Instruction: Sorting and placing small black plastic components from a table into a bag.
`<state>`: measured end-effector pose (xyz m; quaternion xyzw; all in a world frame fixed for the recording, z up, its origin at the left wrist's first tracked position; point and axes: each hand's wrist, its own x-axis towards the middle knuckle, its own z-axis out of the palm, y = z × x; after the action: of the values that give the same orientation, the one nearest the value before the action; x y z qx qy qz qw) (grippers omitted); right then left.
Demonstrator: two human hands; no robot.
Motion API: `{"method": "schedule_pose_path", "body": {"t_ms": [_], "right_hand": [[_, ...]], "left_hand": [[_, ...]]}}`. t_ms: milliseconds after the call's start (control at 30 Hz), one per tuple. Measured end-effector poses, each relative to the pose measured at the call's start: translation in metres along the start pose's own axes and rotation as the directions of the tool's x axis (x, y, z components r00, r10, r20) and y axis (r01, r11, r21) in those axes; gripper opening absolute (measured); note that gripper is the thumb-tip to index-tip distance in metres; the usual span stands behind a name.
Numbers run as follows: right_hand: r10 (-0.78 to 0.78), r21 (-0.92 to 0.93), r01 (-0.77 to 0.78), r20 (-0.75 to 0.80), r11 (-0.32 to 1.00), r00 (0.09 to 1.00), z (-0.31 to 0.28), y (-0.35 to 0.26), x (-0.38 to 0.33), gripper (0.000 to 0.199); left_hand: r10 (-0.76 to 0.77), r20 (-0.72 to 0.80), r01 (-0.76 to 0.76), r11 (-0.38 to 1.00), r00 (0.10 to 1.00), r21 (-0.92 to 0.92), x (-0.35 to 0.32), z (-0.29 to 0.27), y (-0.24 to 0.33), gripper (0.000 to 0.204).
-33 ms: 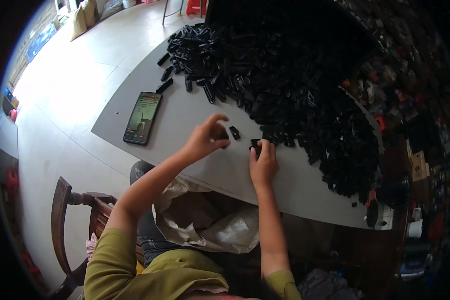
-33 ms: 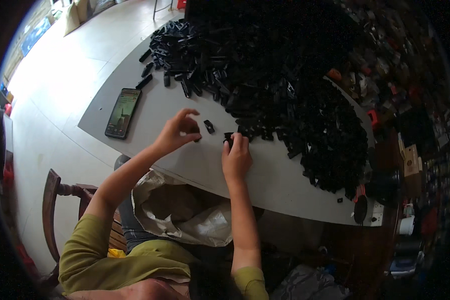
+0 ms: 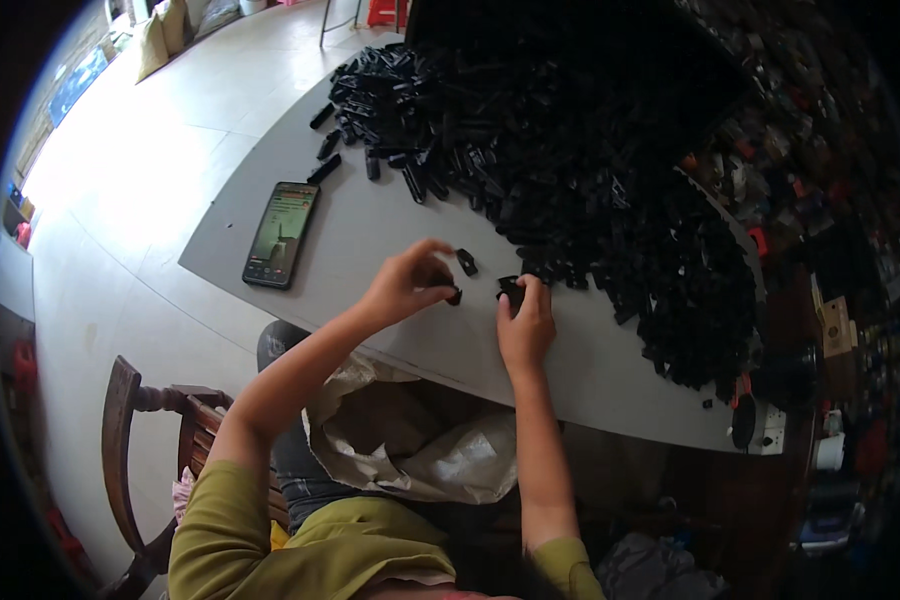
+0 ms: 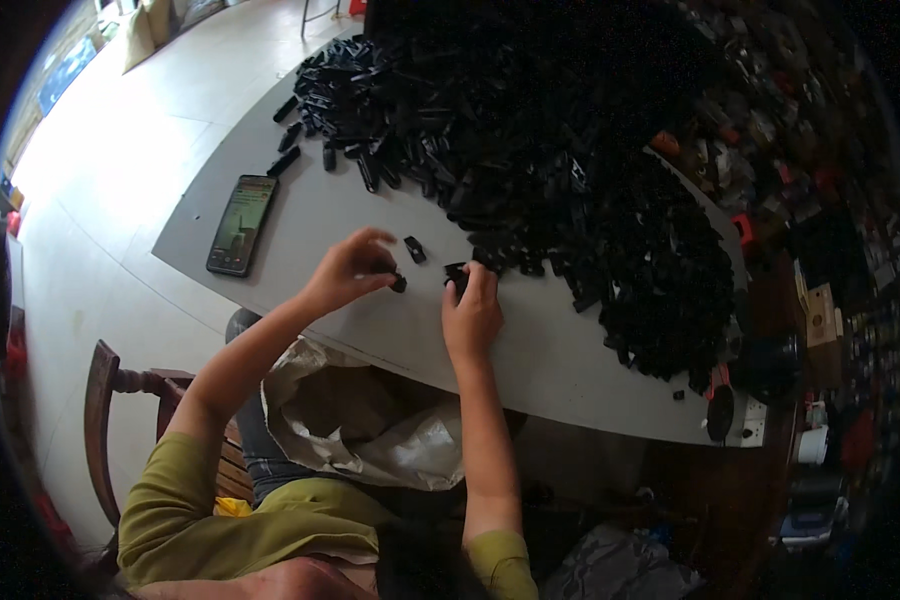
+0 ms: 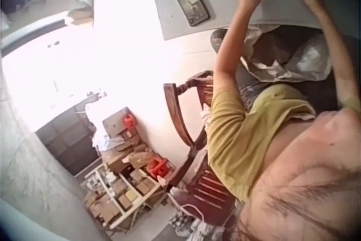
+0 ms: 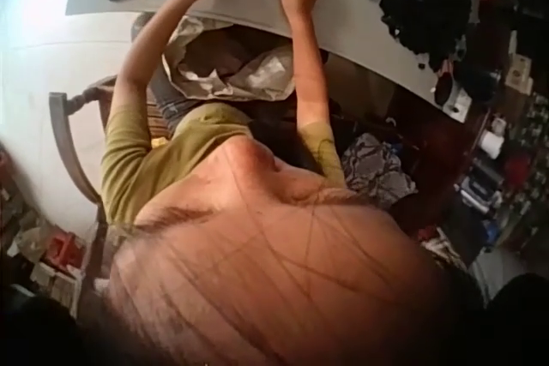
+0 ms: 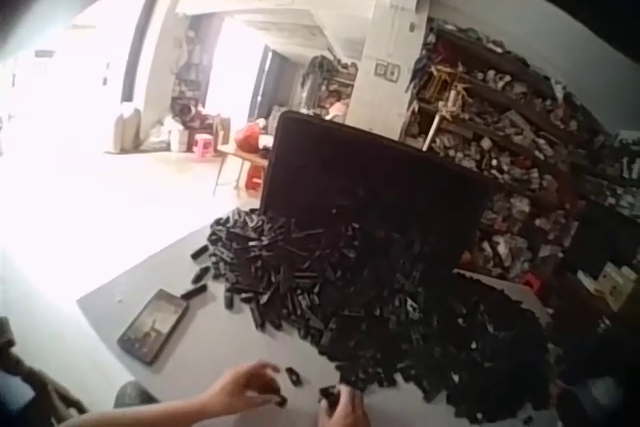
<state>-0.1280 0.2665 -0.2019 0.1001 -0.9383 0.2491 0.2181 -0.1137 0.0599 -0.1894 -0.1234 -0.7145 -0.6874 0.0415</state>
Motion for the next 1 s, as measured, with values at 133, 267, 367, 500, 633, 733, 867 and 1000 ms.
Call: {"method": "schedule_pose_path", "body": {"t_ms": [133, 267, 367, 500, 633, 733, 867, 1000], "right_hand": [[0.073, 0.284, -0.044, -0.093, 0.958, 0.993, -0.002, 0.006, -0.003, 0.037], [0.062, 0.465, 0.013, -0.146, 0.885, 0.987, -0.018, 0.006, -0.013, 0.042], [0.074, 0.4, -0.04, -0.07, 0.916, 0.995, -0.024, 0.01, -0.022, 0.04], [-0.024, 0.171, 0.036, -0.067, 0.985, 0.997, -0.021, 0.03, -0.014, 0.033], [0.008, 0.361, 0.045, -0.142, 0.931, 0.99, -0.035, 0.01, -0.017, 0.029], [-0.085, 0.518, 0.029, 0.086, 0.855, 0.993, -0.04, -0.01, -0.037, 0.031], [-0.13, 0.441, 0.01, 0.243, 0.897, 0.961, -0.037, -0.003, -0.042, 0.032], [-0.197, 0.408, 0.07, 0.279, 0.91, 0.94, -0.044, 0.001, -0.035, 0.03]], "left_hand": [[-0.215, 0.123, 0.183, 0.956, 0.969, 0.227, -0.024, -0.002, 0.002, 0.016], [-0.034, 0.178, -0.021, 0.953, 0.983, 0.301, -0.026, 0.003, -0.001, 0.022], [0.125, 0.236, -0.223, 0.865, 0.964, 0.45, -0.026, 0.007, -0.003, 0.024], [0.101, 0.261, -0.216, 0.858, 0.96, 0.465, -0.024, 0.01, -0.002, 0.023], [0.136, 0.258, -0.25, 0.839, 0.956, 0.483, -0.028, 0.007, -0.006, 0.023], [0.151, 0.275, -0.271, 0.836, 0.949, 0.477, -0.026, 0.006, -0.005, 0.024], [0.126, 0.296, -0.26, 0.84, 0.947, 0.476, -0.024, 0.005, -0.001, 0.025], [0.088, 0.353, -0.233, 0.889, 0.932, 0.395, -0.021, 0.002, 0.001, 0.026]]}}
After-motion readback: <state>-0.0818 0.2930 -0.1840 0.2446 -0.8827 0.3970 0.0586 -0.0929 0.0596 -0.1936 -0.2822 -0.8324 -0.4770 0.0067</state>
